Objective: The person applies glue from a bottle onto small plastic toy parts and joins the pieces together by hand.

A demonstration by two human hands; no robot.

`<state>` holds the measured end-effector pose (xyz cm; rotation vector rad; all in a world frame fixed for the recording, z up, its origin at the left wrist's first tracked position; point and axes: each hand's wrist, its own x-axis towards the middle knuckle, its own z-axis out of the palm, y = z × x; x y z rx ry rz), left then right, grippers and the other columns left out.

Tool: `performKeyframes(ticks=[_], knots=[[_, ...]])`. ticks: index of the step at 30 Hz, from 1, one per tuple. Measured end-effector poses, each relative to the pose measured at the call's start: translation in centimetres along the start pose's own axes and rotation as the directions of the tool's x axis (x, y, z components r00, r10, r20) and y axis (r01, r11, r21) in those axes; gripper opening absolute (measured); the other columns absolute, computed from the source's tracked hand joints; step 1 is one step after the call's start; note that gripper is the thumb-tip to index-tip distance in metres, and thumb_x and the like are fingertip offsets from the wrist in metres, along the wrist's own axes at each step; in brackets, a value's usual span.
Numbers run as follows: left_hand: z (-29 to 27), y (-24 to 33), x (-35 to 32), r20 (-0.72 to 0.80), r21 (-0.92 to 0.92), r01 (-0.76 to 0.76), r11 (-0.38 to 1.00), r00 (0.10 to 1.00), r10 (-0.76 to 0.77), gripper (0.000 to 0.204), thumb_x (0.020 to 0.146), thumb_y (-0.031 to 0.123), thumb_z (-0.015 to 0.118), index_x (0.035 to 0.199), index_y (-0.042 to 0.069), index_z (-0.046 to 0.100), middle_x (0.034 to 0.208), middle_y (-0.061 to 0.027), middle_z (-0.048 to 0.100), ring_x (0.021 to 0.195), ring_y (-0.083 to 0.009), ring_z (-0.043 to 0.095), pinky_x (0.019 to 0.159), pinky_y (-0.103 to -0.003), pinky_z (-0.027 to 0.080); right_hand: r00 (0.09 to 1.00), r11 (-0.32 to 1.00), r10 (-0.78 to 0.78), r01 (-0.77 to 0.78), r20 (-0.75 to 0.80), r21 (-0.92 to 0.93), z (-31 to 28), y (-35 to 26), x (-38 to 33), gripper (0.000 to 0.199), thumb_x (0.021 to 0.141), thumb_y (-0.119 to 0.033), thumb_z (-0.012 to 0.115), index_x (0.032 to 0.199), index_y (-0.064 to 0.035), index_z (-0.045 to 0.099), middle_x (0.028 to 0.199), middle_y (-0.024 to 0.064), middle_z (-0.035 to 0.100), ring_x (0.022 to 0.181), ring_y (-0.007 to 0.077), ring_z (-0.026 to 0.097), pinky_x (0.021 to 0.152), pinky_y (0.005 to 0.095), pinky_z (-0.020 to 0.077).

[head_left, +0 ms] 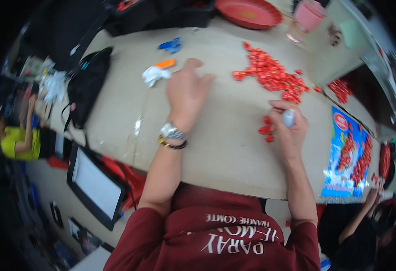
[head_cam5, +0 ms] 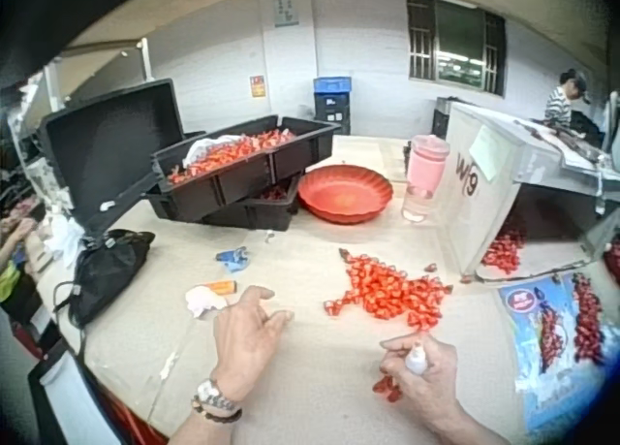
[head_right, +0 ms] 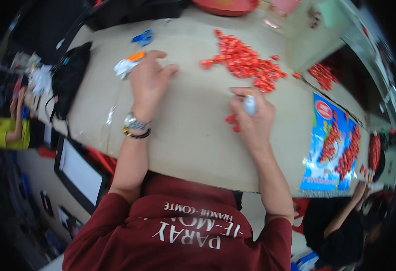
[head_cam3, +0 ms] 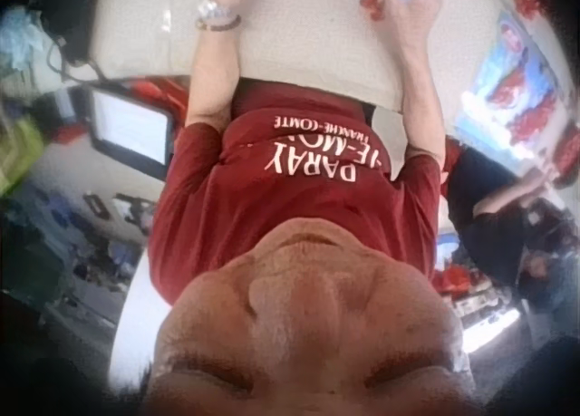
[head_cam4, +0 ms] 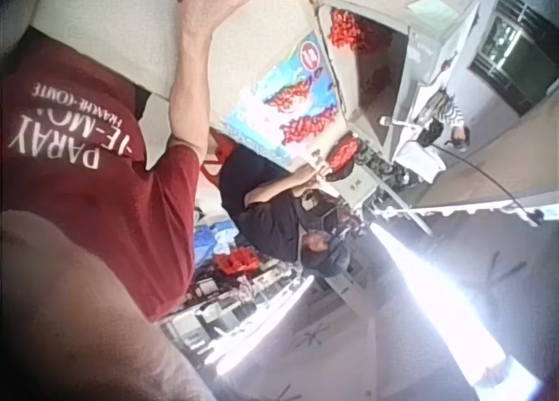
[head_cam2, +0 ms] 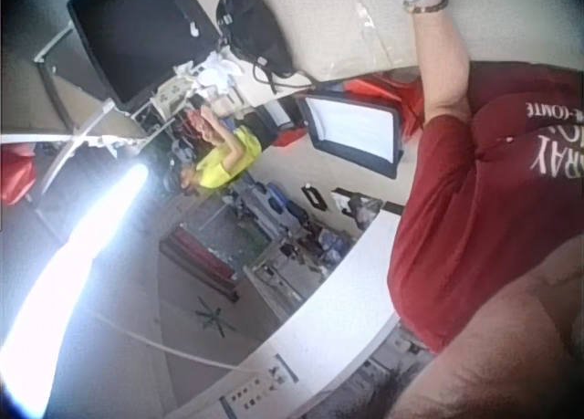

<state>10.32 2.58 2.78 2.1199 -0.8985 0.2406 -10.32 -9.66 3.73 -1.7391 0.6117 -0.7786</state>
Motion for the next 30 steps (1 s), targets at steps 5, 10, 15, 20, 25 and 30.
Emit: performKeyframes(ticks=[5,10,15,20,25,30], knots=[[-0.1,2.6,-1.5,0.594,-0.776,0.612,0.151,0.790,-0.151,0.028,0.083,0.002,0.059,0.111,-0.002,0.056,0.082,-0.0040,0.058,0.054,-0.0098,0.047,0.039,-0.017,0.032,0.990,0.986,0.110,-0.120,0.088,0.114,0.1,0.0,0.0,0.019,0.078,-0.004,0.069,0.096,-0.0058,0.064,0.080,0.0017,0.058,0.061,0.0077,0.057,0.050,0.0224,0.0475],[1.8,4.8,-3.5,0.805,-0.592,0.803,-0.066,0.593,-0.002,0.028,0.084,-0.007,0.045,0.110,-0.002,0.054,0.090,-0.0098,0.059,0.059,-0.0096,0.053,0.033,-0.019,0.036,0.929,0.927,-0.369,0.370,0.027,-0.063,-0.2,2.0,0.3,0.030,0.068,-0.005,0.076,0.096,-0.0043,0.065,0.091,0.0058,0.060,0.089,0.0183,0.060,0.076,0.0312,0.0489],[2.8,4.5,-4.6,0.833,-0.528,0.827,-0.191,0.549,0.073,0.024,0.092,0.006,0.053,0.115,-0.001,0.053,0.096,-0.0104,0.059,0.062,-0.0102,0.055,0.033,-0.017,0.037,0.941,0.944,-0.331,0.331,0.074,0.016,0.2,1.6,0.0,0.031,0.067,-0.006,0.076,0.095,-0.0031,0.065,0.099,0.0089,0.056,0.094,0.0240,0.057,0.082,0.0343,0.0469],[3.5,4.2,-5.1,0.852,-0.476,0.812,-0.337,0.521,0.052,0.023,0.095,0.015,0.054,0.116,0.003,0.054,0.091,-0.0068,0.059,0.052,-0.0075,0.045,0.033,-0.018,0.036,0.942,0.945,-0.327,0.328,0.075,0.001,0.3,1.7,-0.4,0.030,0.068,-0.006,0.076,0.095,-0.0013,0.063,0.102,0.0089,0.055,0.094,0.0245,0.057,0.082,0.0355,0.0481],[3.9,4.8,-5.8,0.886,-0.387,0.841,-0.377,0.453,0.101,0.020,0.097,0.024,0.054,0.104,0.005,0.055,0.083,-0.0045,0.060,0.048,-0.0086,0.042,0.032,-0.018,0.034,0.917,0.918,-0.394,0.396,0.062,-0.031,0.2,2.1,0.1,0.022,0.072,-0.007,0.073,0.090,-0.0022,0.062,0.101,0.0081,0.057,0.091,0.0243,0.059,0.077,0.0347,0.0496],[4.1,5.3,-6.3,0.884,-0.404,0.838,-0.366,0.461,0.082,0.022,0.097,0.026,0.053,0.102,0.004,0.054,0.083,-0.0051,0.059,0.049,-0.0097,0.042,0.032,-0.019,0.034,0.860,0.844,-0.511,0.506,0.022,-0.178,-0.1,1.5,0.0,0.015,0.075,-0.007,0.071,0.086,-0.0050,0.060,0.097,0.0055,0.059,0.076,0.0229,0.062,0.063,0.0326,0.0507]])
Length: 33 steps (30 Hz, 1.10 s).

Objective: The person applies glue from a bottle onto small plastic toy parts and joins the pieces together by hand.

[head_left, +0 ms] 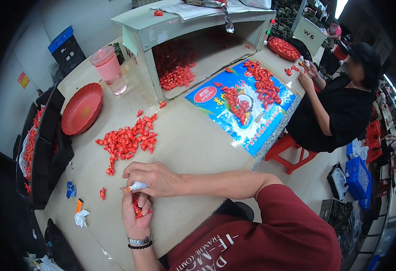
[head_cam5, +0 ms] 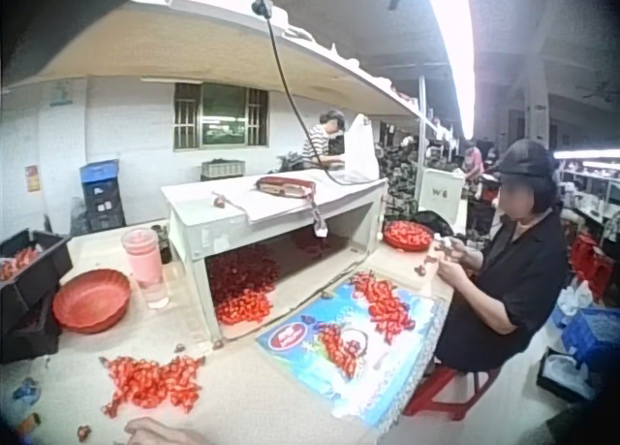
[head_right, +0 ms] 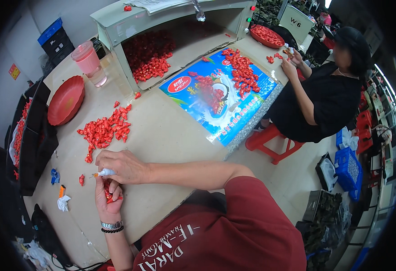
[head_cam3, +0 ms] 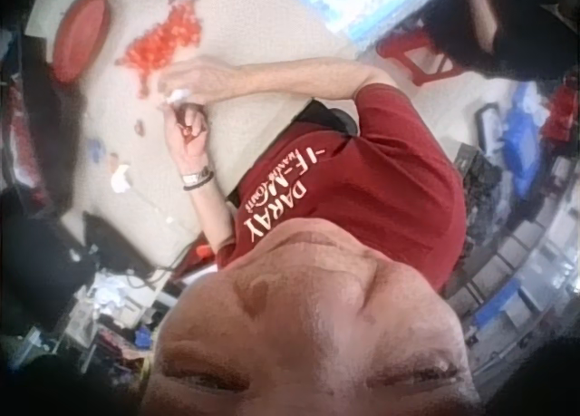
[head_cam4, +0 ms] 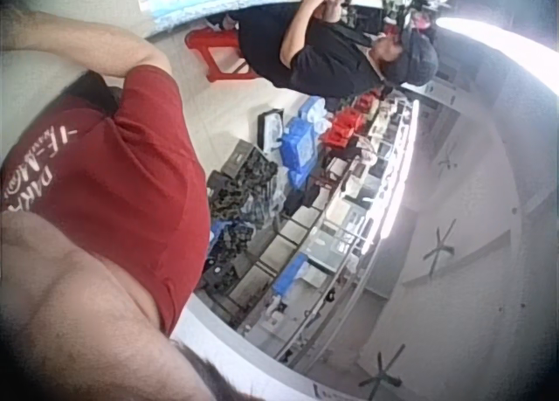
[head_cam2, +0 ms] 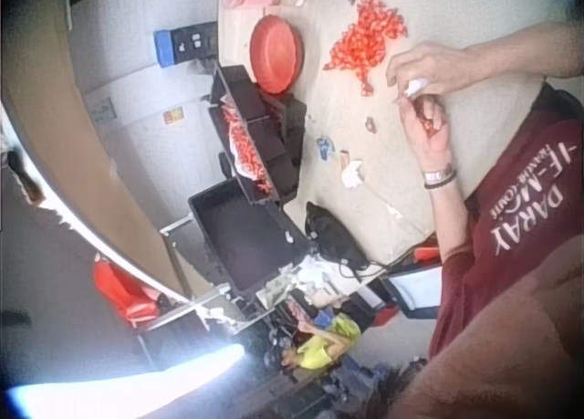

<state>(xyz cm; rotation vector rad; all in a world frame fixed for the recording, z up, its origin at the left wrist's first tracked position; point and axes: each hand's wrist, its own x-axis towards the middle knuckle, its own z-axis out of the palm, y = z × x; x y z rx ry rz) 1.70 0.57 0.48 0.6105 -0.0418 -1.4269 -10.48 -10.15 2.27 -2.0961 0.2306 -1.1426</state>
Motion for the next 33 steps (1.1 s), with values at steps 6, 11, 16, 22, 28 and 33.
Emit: performKeyframes(ticks=[6,11,16,22,28,33], knots=[[0.7,0.0,-0.6,0.021,0.235,-0.129,0.963,0.992,0.128,0.019,0.097,0.021,0.051,0.101,0.003,0.056,0.077,-0.0050,0.056,0.049,-0.0090,0.044,0.032,-0.019,0.035,0.997,0.975,-0.075,0.079,0.031,-0.205,-0.1,-0.1,-0.1,0.015,0.077,-0.006,0.068,0.084,-0.0055,0.055,0.088,0.0036,0.061,0.069,0.0228,0.063,0.054,0.0329,0.0498],[1.9,-0.1,-1.3,0.034,0.393,-0.171,0.903,0.985,0.171,0.018,0.096,0.013,0.048,0.104,-0.001,0.056,0.072,-0.0046,0.054,0.047,-0.0072,0.046,0.032,-0.019,0.035,0.997,0.974,-0.076,0.078,0.015,-0.211,-0.1,0.0,-0.4,0.017,0.074,-0.005,0.069,0.083,-0.0053,0.054,0.086,0.0033,0.060,0.068,0.0224,0.063,0.054,0.0329,0.0498],[2.5,0.3,-1.2,-0.072,0.386,-0.105,0.916,0.987,0.144,0.025,0.097,0.013,0.047,0.117,-0.002,0.053,0.072,-0.0037,0.054,0.047,-0.0069,0.044,0.035,-0.019,0.034,0.998,0.997,-0.067,0.067,0.005,-0.035,0.0,0.9,0.3,0.022,0.072,-0.004,0.072,0.087,-0.0054,0.056,0.089,0.0063,0.058,0.082,0.0211,0.062,0.062,0.0319,0.0513],[1.4,1.2,-0.2,0.076,0.095,-0.086,0.992,0.994,0.079,0.027,0.098,0.014,0.045,0.124,0.005,0.049,0.094,-0.0063,0.058,0.053,-0.0084,0.041,0.037,-0.021,0.034,0.833,0.813,0.492,-0.543,0.253,0.209,-2.5,-0.7,1.8,0.039,0.084,-0.002,0.061,0.116,-0.0077,0.041,0.114,0.0099,0.048,0.089,0.0148,0.057,0.071,0.0279,0.0499],[-0.3,1.6,-0.2,0.186,-0.073,-0.081,0.994,0.978,0.093,0.028,0.098,0.015,0.043,0.124,0.006,0.049,0.102,-0.0090,0.057,0.053,-0.0100,0.042,0.037,-0.021,0.033,0.906,0.911,0.374,-0.399,0.200,0.105,-2.2,-2.1,2.8,0.034,0.080,0.009,0.051,0.113,-0.0008,0.050,0.115,0.0091,0.043,0.076,0.0144,0.060,0.056,0.0260,0.0528],[-0.5,1.9,-0.5,0.185,-0.141,-0.067,0.988,0.978,0.092,0.027,0.098,0.014,0.043,0.122,0.004,0.050,0.101,-0.0093,0.058,0.053,-0.0103,0.042,0.036,-0.022,0.032,0.930,0.920,0.335,-0.357,0.149,0.162,-2.6,-2.3,2.8,0.033,0.079,0.010,0.057,0.111,0.0011,0.052,0.109,0.0106,0.051,0.085,0.0161,0.064,0.066,0.0275,0.0584]])
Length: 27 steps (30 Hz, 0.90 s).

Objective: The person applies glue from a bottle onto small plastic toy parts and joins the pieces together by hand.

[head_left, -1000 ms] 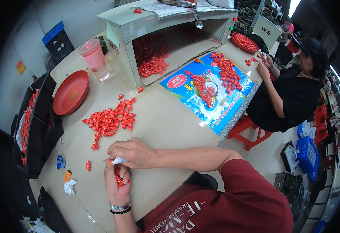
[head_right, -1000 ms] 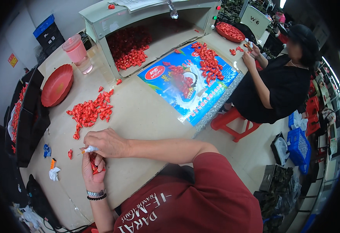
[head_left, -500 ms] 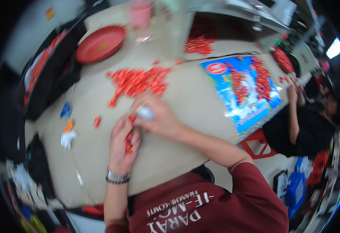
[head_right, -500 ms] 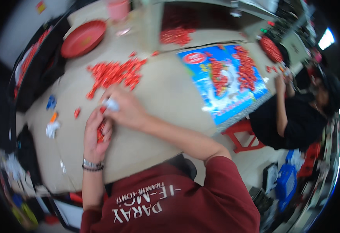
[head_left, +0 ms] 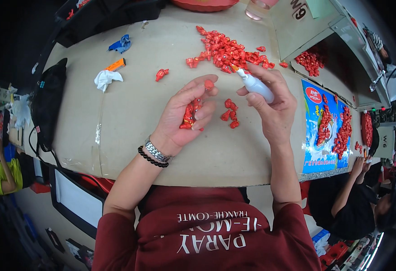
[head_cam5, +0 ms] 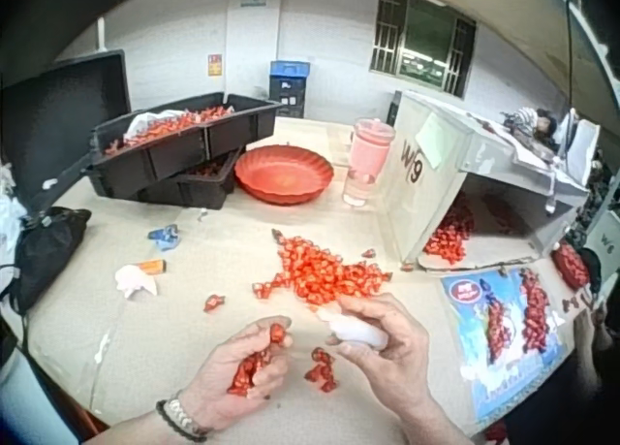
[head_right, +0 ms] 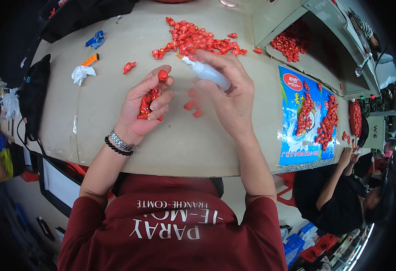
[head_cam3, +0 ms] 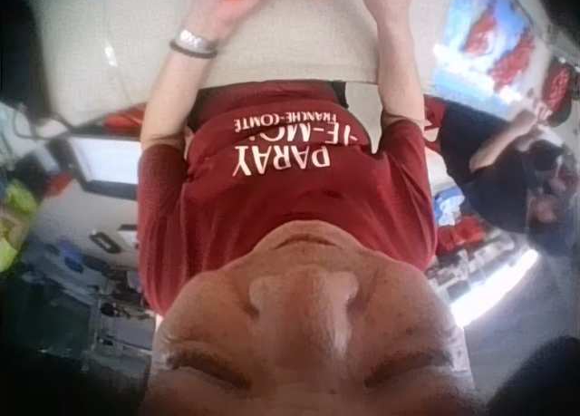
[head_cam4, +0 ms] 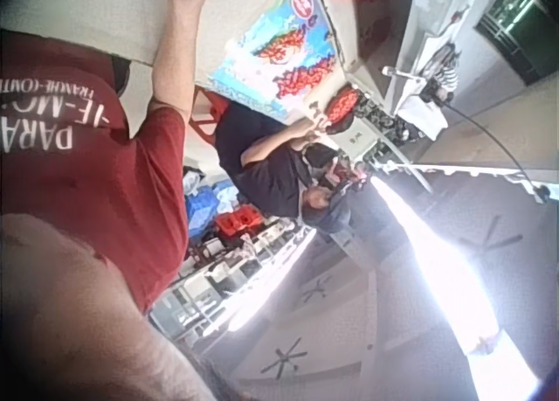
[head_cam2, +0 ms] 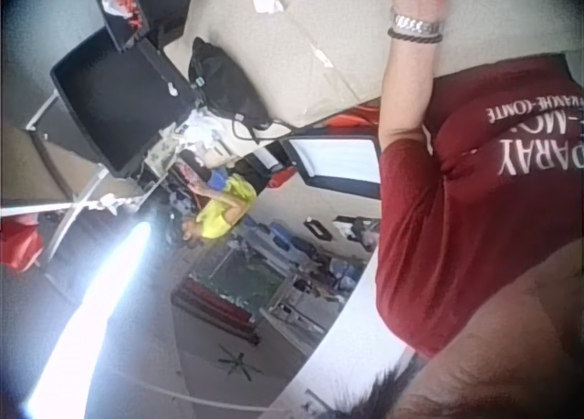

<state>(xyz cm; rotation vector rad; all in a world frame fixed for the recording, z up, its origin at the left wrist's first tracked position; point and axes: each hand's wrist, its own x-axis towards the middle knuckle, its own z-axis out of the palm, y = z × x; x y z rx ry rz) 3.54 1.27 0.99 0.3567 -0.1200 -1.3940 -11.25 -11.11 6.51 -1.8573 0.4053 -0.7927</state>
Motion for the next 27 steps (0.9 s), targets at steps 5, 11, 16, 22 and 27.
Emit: performKeyframes(ticks=[5,11,16,22,27], knots=[[0.1,-0.1,0.1,0.020,-0.012,-0.005,1.000,1.000,0.005,0.024,0.097,0.014,0.043,0.117,0.002,0.052,0.097,-0.0090,0.059,0.053,-0.0105,0.042,0.035,-0.022,0.032,0.993,0.952,0.010,0.026,-0.116,0.304,-0.4,0.9,-0.4,0.030,0.075,0.009,0.067,0.100,0.0005,0.052,0.101,0.0176,0.065,0.089,0.0203,0.066,0.073,0.0292,0.0574],[-0.3,-0.3,0.2,0.048,0.021,-0.009,1.000,0.999,0.008,0.023,0.096,0.017,0.050,0.112,0.003,0.057,0.091,-0.0034,0.059,0.052,-0.0093,0.043,0.037,-0.023,0.032,0.983,0.898,-0.084,0.146,-0.165,0.415,-0.1,1.6,-0.6,0.024,0.080,0.007,0.063,0.099,-0.0014,0.052,0.098,0.0182,0.065,0.090,0.0189,0.066,0.073,0.0289,0.0564],[-0.3,-0.8,0.2,0.041,0.046,0.026,0.999,0.999,-0.027,0.027,0.101,0.026,0.042,0.107,0.003,0.055,0.089,-0.0051,0.056,0.053,-0.0107,0.043,0.036,-0.022,0.033,0.952,0.928,-0.243,0.284,-0.184,0.243,-0.2,1.5,-1.2,0.021,0.081,0.010,0.058,0.100,0.0010,0.053,0.099,0.0189,0.063,0.080,0.0192,0.067,0.061,0.0269,0.0563],[-0.1,-1.1,0.1,0.022,0.064,0.062,0.996,0.998,-0.064,0.034,0.102,0.034,0.040,0.103,0.003,0.055,0.087,-0.0035,0.055,0.054,-0.0105,0.043,0.036,-0.022,0.033,0.917,0.910,-0.373,0.391,-0.138,0.135,0.1,1.3,-1.1,0.022,0.080,0.015,0.055,0.099,0.0039,0.054,0.100,0.0195,0.061,0.067,0.0178,0.066,0.047,0.0227,0.0528],[-0.2,-1.4,0.1,-0.017,0.050,0.087,0.995,0.996,-0.087,0.038,0.102,0.038,0.037,0.099,0.004,0.055,0.086,-0.0029,0.055,0.053,-0.0104,0.043,0.036,-0.023,0.034,0.902,0.905,-0.413,0.422,-0.126,0.051,0.3,1.5,-1.1,0.023,0.078,0.016,0.057,0.097,0.0035,0.057,0.099,0.0191,0.062,0.067,0.0148,0.065,0.047,0.0220,0.0517]])
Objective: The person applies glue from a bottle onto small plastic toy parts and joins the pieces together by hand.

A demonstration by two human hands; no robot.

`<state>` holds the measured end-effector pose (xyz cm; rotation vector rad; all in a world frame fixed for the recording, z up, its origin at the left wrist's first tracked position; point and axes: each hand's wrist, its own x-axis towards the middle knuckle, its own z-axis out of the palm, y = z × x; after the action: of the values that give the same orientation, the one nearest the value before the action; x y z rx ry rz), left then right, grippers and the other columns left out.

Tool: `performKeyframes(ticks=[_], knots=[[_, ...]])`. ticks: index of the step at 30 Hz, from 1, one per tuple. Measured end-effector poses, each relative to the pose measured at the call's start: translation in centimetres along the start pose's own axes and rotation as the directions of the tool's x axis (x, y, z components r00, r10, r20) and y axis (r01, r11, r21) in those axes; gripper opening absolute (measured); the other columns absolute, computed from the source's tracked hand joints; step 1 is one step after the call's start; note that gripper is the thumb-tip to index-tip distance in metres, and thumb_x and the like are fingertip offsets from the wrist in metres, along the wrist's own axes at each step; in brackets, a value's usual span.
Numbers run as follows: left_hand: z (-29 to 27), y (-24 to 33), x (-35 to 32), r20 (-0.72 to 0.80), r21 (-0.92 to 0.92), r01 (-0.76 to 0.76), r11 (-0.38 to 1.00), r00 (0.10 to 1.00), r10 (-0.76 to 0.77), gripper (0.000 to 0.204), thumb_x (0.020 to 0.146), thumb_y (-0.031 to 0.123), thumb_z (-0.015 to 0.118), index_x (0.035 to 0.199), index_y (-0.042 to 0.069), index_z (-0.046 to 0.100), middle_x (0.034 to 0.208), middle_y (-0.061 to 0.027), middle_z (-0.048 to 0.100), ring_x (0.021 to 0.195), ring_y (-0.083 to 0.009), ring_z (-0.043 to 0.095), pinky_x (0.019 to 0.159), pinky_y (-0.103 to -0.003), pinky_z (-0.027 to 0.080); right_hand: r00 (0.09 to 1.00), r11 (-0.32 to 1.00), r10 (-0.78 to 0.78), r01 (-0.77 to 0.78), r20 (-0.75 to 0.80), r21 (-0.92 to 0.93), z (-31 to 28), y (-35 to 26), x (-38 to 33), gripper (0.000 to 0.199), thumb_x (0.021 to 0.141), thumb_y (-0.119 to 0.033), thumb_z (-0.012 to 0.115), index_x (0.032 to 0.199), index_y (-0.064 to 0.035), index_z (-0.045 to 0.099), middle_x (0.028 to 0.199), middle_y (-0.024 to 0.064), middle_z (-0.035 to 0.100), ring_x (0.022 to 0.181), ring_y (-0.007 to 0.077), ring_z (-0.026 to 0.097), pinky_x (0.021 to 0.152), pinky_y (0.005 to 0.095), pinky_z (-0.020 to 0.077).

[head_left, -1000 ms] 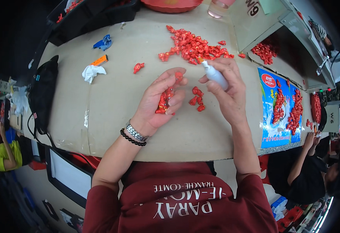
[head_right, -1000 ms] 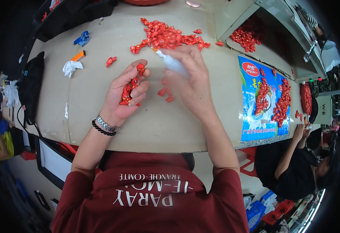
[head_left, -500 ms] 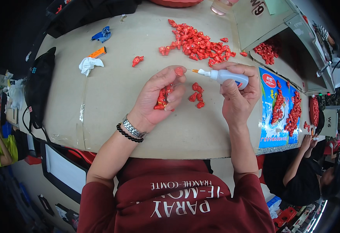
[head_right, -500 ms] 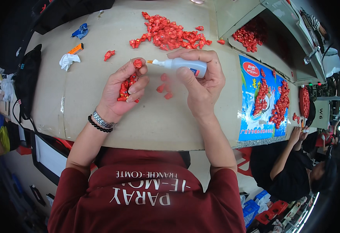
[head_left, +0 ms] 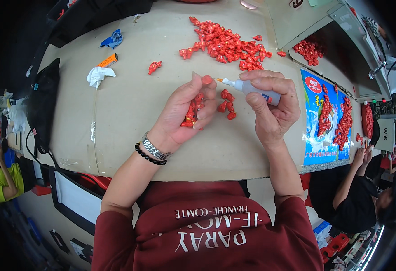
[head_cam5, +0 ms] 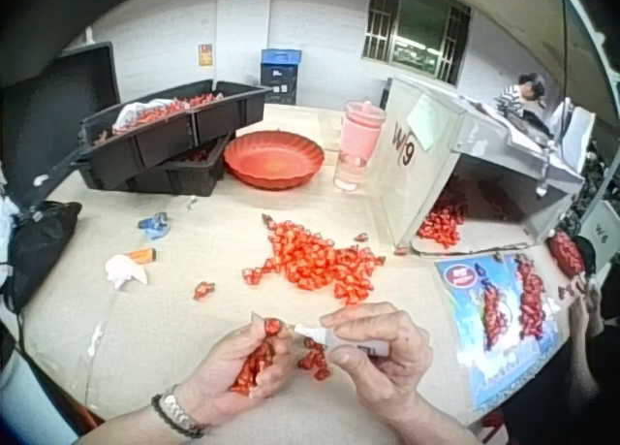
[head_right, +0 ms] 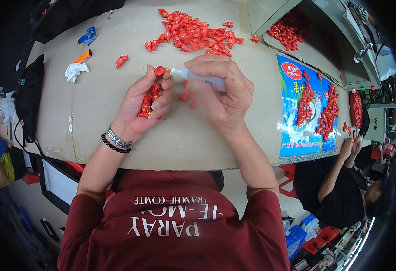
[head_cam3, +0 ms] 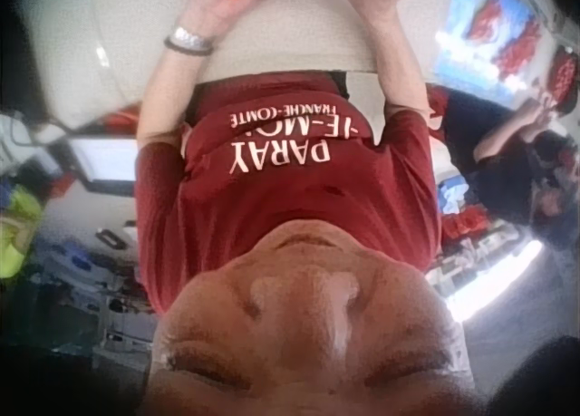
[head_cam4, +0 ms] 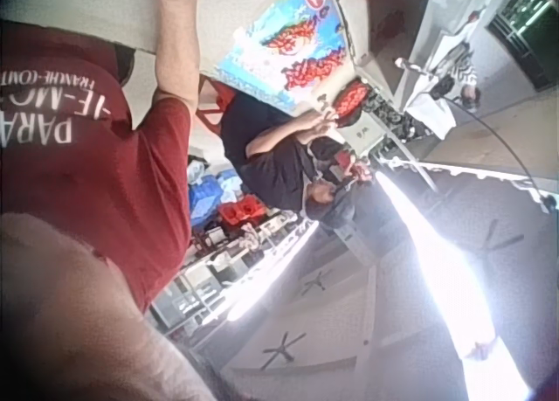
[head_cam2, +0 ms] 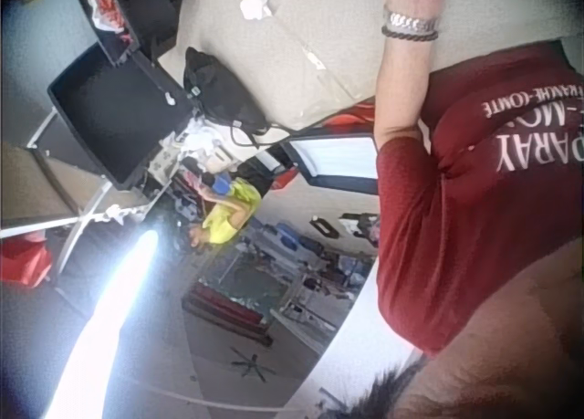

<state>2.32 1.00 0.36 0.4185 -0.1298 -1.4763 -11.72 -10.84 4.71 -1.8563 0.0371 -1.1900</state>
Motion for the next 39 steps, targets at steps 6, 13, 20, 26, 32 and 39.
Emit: performKeyframes(ticks=[6,13,20,26,32,39], knots=[[0.22,-0.06,-0.06,-0.024,0.023,0.018,1.000,1.000,-0.018,0.042,0.102,0.041,0.034,0.096,0.005,0.053,0.086,-0.0019,0.055,0.053,-0.0099,0.043,0.037,-0.023,0.034,1.000,1.000,-0.007,0.007,0.025,-0.030,0.12,-0.02,-0.10,0.023,0.077,0.015,0.059,0.097,0.0026,0.059,0.099,0.0172,0.063,0.065,0.0127,0.063,0.044,0.0211,0.0491],[0.11,-0.16,-0.06,-0.016,0.030,0.038,0.999,0.999,-0.038,0.043,0.102,0.043,0.032,0.094,0.006,0.053,0.085,-0.0015,0.055,0.053,-0.0097,0.043,0.037,-0.023,0.035,1.000,0.999,0.001,0.000,0.027,-0.035,0.30,-0.04,-0.13,0.021,0.077,0.013,0.060,0.096,0.0030,0.059,0.098,0.0169,0.063,0.065,0.0129,0.064,0.044,0.0211,0.0489],[0.22,-0.01,0.03,-0.015,0.026,0.044,0.999,0.999,-0.043,0.043,0.102,0.042,0.032,0.094,0.006,0.053,0.085,-0.0018,0.054,0.053,-0.0099,0.043,0.037,-0.023,0.035,1.000,0.998,-0.007,0.008,0.023,-0.064,0.28,0.06,-0.07,0.022,0.077,0.013,0.061,0.096,0.0031,0.059,0.098,0.0167,0.064,0.066,0.0131,0.064,0.045,0.0212,0.0490],[0.39,0.01,-0.07,-0.041,0.039,0.025,0.999,0.999,-0.024,0.042,0.102,0.041,0.032,0.093,0.006,0.053,0.084,-0.0019,0.053,0.053,-0.0100,0.042,0.038,-0.023,0.035,0.997,0.987,-0.075,0.079,0.036,-0.139,0.14,0.21,0.12,0.022,0.075,0.013,0.062,0.094,0.0028,0.060,0.094,0.0158,0.064,0.064,0.0123,0.063,0.046,0.0219,0.0485],[0.40,-0.04,-0.10,-0.042,0.057,-0.012,0.998,0.999,0.015,0.041,0.102,0.041,0.034,0.093,0.005,0.053,0.083,-0.0021,0.053,0.053,-0.0099,0.043,0.038,-0.023,0.035,0.997,0.989,-0.063,0.068,0.039,-0.130,0.17,0.01,0.07,0.022,0.075,0.014,0.062,0.094,0.0026,0.060,0.094,0.0162,0.064,0.064,0.0126,0.063,0.047,0.0222,0.0489],[0.39,0.10,-0.08,-0.043,0.115,-0.059,0.992,0.997,0.064,0.034,0.101,0.034,0.041,0.098,0.004,0.055,0.086,-0.0028,0.055,0.054,-0.0099,0.045,0.036,-0.023,0.035,0.998,0.993,-0.064,0.063,-0.008,-0.096,0.16,-0.18,0.12,0.020,0.077,0.014,0.061,0.093,0.0032,0.060,0.094,0.0177,0.064,0.066,0.0144,0.065,0.048,0.0227,0.0506]])
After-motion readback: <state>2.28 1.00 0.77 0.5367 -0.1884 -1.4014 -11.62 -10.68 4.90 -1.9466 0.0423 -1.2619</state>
